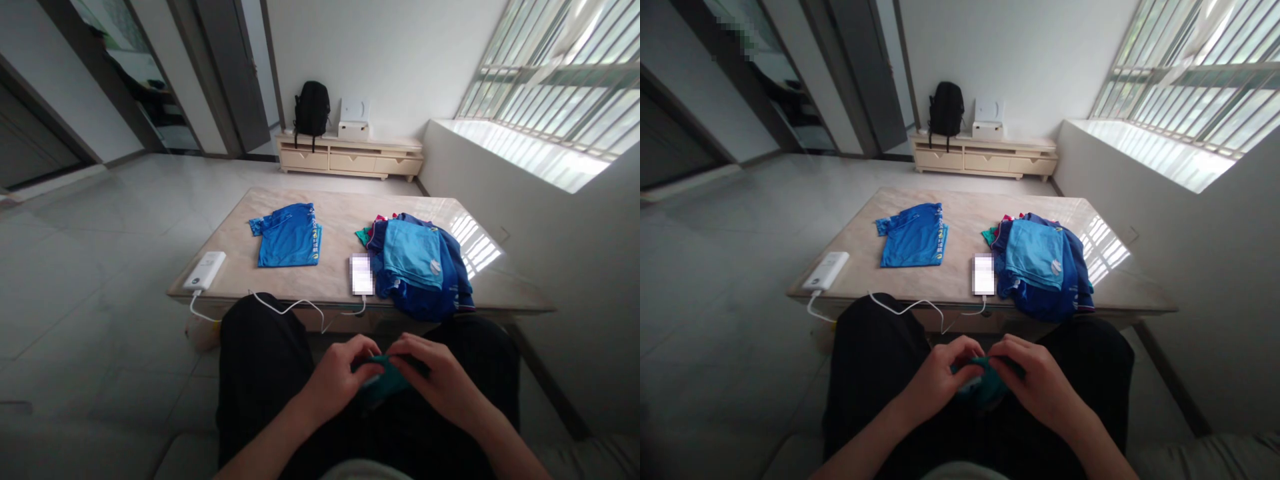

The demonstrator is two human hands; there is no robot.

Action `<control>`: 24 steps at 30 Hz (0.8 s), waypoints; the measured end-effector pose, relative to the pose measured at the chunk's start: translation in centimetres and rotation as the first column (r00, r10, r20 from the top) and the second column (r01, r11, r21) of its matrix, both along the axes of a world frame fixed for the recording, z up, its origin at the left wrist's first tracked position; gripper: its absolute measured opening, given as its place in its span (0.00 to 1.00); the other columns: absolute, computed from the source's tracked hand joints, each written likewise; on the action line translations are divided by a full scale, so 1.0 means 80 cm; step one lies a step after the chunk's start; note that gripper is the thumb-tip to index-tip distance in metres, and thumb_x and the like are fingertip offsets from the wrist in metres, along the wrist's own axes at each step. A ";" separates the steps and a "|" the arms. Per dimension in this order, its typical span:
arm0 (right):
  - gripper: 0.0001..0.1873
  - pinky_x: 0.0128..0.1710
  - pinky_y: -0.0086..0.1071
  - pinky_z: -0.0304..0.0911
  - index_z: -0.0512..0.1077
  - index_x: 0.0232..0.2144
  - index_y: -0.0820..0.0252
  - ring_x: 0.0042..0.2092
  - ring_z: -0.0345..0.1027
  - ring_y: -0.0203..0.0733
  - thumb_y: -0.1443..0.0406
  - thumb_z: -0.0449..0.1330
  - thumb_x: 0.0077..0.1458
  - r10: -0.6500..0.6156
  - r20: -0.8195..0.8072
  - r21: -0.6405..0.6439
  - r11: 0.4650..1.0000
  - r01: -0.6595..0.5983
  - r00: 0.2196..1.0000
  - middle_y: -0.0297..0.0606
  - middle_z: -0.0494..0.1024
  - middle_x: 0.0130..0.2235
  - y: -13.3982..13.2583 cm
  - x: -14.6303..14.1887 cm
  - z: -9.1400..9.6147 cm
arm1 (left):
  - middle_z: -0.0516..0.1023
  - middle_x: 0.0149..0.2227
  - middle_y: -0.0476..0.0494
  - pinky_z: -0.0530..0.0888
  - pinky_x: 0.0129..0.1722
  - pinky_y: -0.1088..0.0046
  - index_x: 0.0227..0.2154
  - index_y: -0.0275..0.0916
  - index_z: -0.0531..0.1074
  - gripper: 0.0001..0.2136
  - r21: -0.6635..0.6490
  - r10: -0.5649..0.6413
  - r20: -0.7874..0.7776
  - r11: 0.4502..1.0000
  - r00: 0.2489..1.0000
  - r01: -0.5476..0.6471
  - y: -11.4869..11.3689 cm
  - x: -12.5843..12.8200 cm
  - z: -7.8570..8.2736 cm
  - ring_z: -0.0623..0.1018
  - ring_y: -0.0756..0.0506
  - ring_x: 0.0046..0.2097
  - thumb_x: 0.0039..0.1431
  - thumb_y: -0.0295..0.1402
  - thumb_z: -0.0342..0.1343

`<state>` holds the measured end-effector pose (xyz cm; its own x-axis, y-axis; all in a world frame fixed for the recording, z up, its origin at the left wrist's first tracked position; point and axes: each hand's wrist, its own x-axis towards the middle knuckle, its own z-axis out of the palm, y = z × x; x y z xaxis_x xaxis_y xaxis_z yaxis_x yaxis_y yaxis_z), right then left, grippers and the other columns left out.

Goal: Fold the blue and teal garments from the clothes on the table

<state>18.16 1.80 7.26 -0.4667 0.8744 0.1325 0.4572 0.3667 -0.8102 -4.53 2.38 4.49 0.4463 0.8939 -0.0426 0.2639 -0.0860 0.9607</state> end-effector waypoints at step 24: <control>0.09 0.37 0.29 0.69 0.78 0.35 0.57 0.35 0.75 0.39 0.60 0.61 0.66 -0.258 0.069 0.214 0.947 0.238 0.964 0.35 0.80 0.34 0.019 0.069 -0.004 | 0.82 0.44 0.45 0.73 0.51 0.70 0.45 0.42 0.77 0.08 0.153 -0.026 -0.158 0.987 0.987 0.051 0.008 -0.039 -0.047 0.80 0.44 0.47 0.70 0.34 0.54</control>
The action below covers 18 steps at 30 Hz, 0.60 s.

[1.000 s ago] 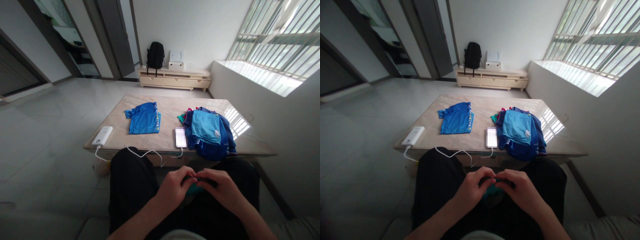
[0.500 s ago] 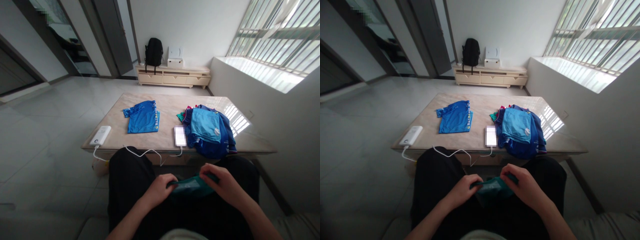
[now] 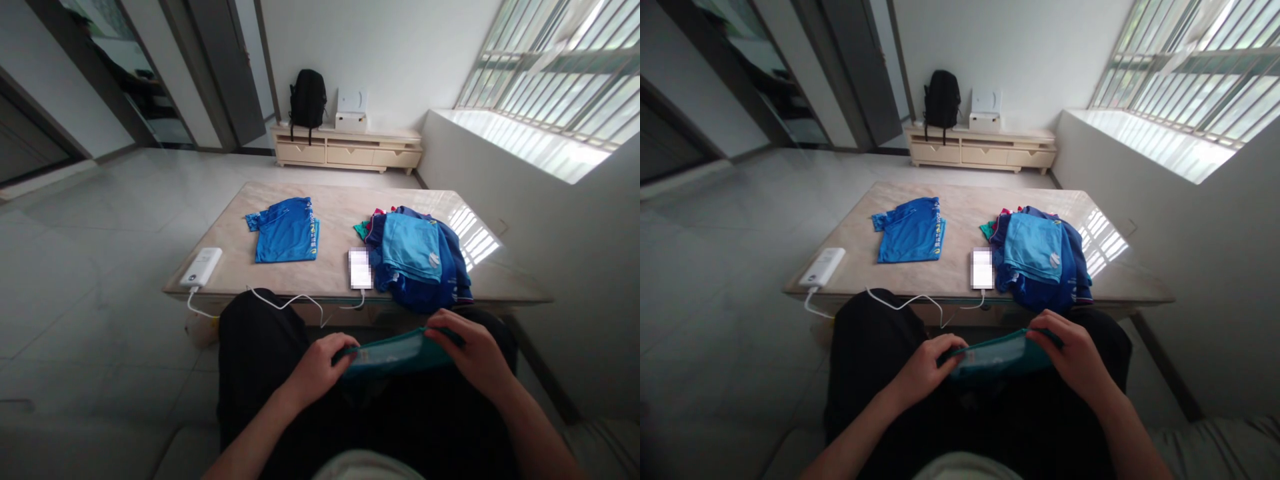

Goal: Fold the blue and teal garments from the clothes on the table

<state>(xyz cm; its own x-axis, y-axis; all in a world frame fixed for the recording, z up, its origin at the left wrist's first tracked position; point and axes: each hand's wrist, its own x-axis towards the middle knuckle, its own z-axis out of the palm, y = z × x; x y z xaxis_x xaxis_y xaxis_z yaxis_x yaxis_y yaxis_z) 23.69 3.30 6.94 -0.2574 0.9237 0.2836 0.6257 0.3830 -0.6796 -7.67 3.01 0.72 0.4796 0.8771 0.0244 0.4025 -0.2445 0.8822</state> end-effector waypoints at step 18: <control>0.10 0.36 0.27 0.71 0.80 0.36 0.54 0.34 0.80 0.40 0.56 0.63 0.63 -0.417 -0.045 0.348 0.845 0.406 0.908 0.33 0.85 0.34 -0.002 0.037 -0.016 | 0.83 0.45 0.47 0.74 0.50 0.69 0.45 0.43 0.78 0.14 0.228 0.171 -0.128 0.964 0.977 -0.139 -0.008 -0.033 0.040 0.82 0.44 0.47 0.60 0.24 0.54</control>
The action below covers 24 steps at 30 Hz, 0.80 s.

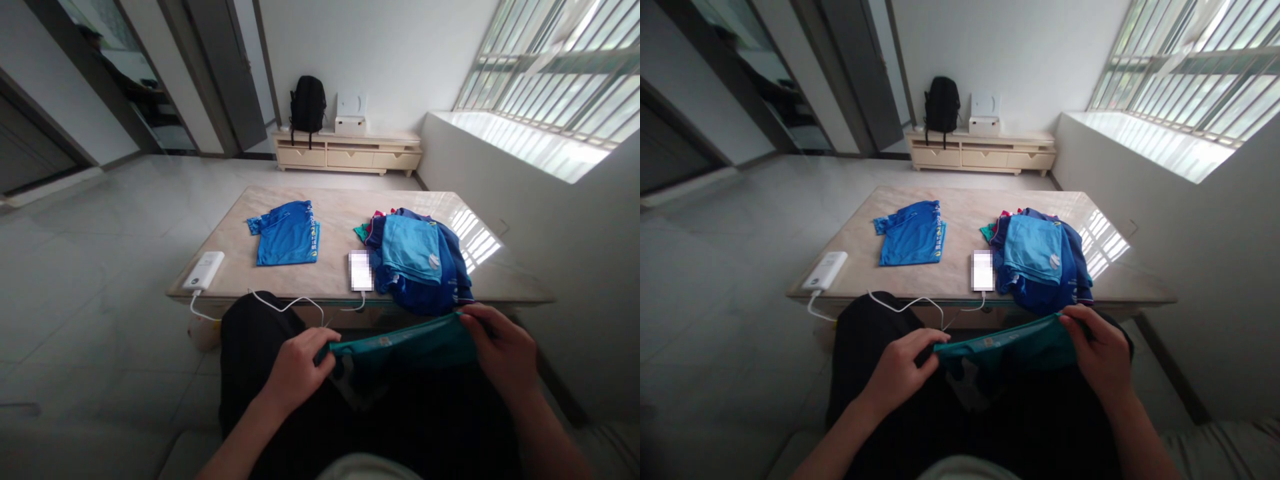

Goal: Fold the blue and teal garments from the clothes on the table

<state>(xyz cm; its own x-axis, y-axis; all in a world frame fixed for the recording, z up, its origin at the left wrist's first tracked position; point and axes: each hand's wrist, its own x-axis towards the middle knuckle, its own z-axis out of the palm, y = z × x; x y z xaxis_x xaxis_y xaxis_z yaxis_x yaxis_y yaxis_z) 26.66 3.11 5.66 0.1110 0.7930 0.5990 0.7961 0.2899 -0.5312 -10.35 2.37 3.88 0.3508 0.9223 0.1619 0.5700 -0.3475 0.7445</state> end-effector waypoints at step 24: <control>0.04 0.37 0.31 0.71 0.79 0.37 0.54 0.36 0.80 0.42 0.62 0.65 0.64 0.020 0.157 0.182 0.982 -0.048 0.987 0.35 0.84 0.38 -0.007 0.015 0.010 | 0.82 0.35 0.51 0.74 0.40 0.78 0.40 0.41 0.76 0.01 0.359 0.005 0.116 0.932 0.993 -0.047 0.023 -0.016 0.012 0.82 0.50 0.37 0.68 0.30 0.60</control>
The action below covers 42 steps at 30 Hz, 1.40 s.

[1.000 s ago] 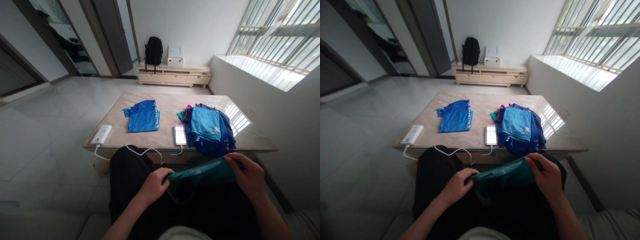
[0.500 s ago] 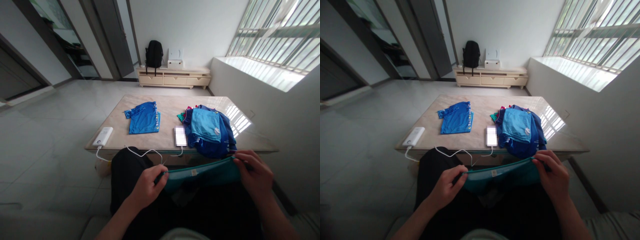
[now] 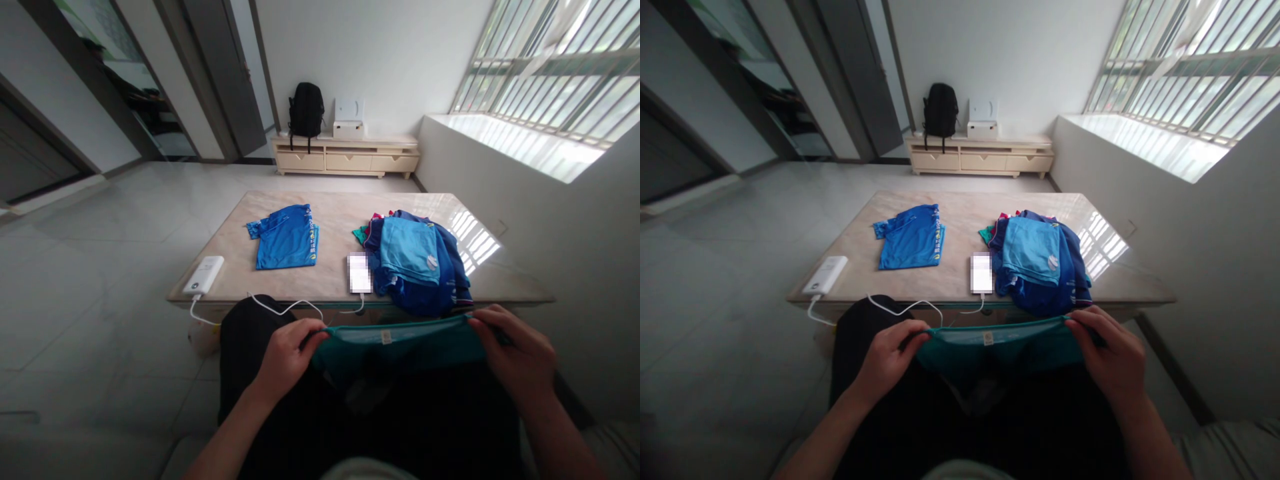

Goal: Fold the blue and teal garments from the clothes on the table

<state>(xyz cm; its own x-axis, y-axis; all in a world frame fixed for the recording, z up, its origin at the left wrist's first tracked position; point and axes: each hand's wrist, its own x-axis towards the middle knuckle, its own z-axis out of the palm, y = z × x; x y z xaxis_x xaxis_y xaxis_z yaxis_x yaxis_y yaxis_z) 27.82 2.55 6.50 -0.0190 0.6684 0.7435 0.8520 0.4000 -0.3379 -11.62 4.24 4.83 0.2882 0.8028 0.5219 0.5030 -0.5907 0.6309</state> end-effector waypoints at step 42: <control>0.07 0.29 0.36 0.67 0.81 0.37 0.51 0.35 0.75 0.45 0.69 0.65 0.60 0.368 -0.392 -0.002 0.916 -0.401 0.843 0.39 0.80 0.35 -0.013 -0.021 0.052 | 0.84 0.43 0.45 0.78 0.42 0.78 0.49 0.40 0.75 0.10 0.197 -0.081 -0.004 0.977 0.997 0.081 -0.021 -0.013 0.059 0.84 0.50 0.42 0.70 0.23 0.54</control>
